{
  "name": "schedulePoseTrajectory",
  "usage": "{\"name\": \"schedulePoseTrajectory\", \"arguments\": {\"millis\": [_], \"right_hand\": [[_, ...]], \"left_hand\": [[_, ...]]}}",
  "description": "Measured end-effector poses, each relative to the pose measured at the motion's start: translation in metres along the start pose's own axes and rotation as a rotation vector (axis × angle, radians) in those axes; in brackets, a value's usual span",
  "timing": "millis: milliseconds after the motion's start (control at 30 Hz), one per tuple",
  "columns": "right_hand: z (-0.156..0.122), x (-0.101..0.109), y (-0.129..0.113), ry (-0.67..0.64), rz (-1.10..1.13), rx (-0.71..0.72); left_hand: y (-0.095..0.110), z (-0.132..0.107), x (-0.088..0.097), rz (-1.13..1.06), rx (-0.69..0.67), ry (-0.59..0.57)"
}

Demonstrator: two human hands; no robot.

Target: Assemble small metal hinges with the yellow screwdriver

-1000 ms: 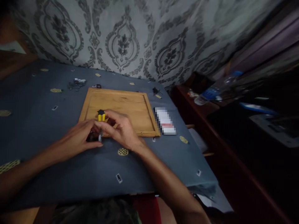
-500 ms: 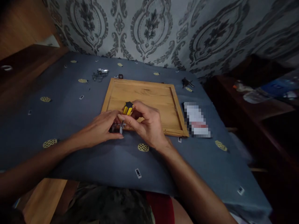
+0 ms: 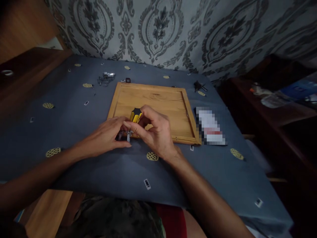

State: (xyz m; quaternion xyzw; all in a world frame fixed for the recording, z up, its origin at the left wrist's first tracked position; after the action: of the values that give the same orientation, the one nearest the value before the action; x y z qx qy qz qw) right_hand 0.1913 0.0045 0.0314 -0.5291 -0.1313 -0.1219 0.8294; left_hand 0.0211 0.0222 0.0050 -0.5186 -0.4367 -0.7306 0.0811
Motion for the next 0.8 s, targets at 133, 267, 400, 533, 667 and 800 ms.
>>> {"name": "schedulePoseTrajectory", "arguments": {"millis": [133,267,400,533,667,800], "right_hand": [[0.0002,-0.0009,-0.0001,-0.007,0.016,0.027],[0.0012,-0.0003,0.0001,-0.01,-0.016,0.075],[0.0022,0.0006,-0.0014,-0.02,-0.028,0.09],[0.0018,0.001,-0.005,-0.027,-0.041,0.117],[0.0004,0.0004,-0.008,-0.036,-0.039,0.162],[-0.0001,-0.0003,-0.0066,-0.042,-0.023,0.163]], "left_hand": [[-0.0029,-0.0014,-0.0011,0.028,-0.022,0.03],[-0.0052,-0.0012,-0.0015,0.005,-0.049,0.047],[-0.0047,0.0001,-0.0002,-0.002,-0.032,0.034],[-0.0043,-0.0004,0.0006,0.006,-0.016,0.034],[-0.0058,-0.0012,-0.0008,0.0,-0.002,0.026],[-0.0063,-0.0004,-0.0001,0.014,0.021,0.062]]}}
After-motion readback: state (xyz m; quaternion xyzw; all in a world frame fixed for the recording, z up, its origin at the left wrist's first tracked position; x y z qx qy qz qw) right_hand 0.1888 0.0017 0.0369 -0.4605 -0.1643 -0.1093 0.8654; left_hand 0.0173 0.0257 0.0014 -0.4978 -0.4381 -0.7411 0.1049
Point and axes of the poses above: each hand's wrist, its own z-axis towards the middle knuckle, its own x-axis out of the back of the hand, y = z × x, the point moved 3 cm from there along z, towards the middle knuckle, and after that the axes turned 6 degrees about -x, right-handed, at the moved point
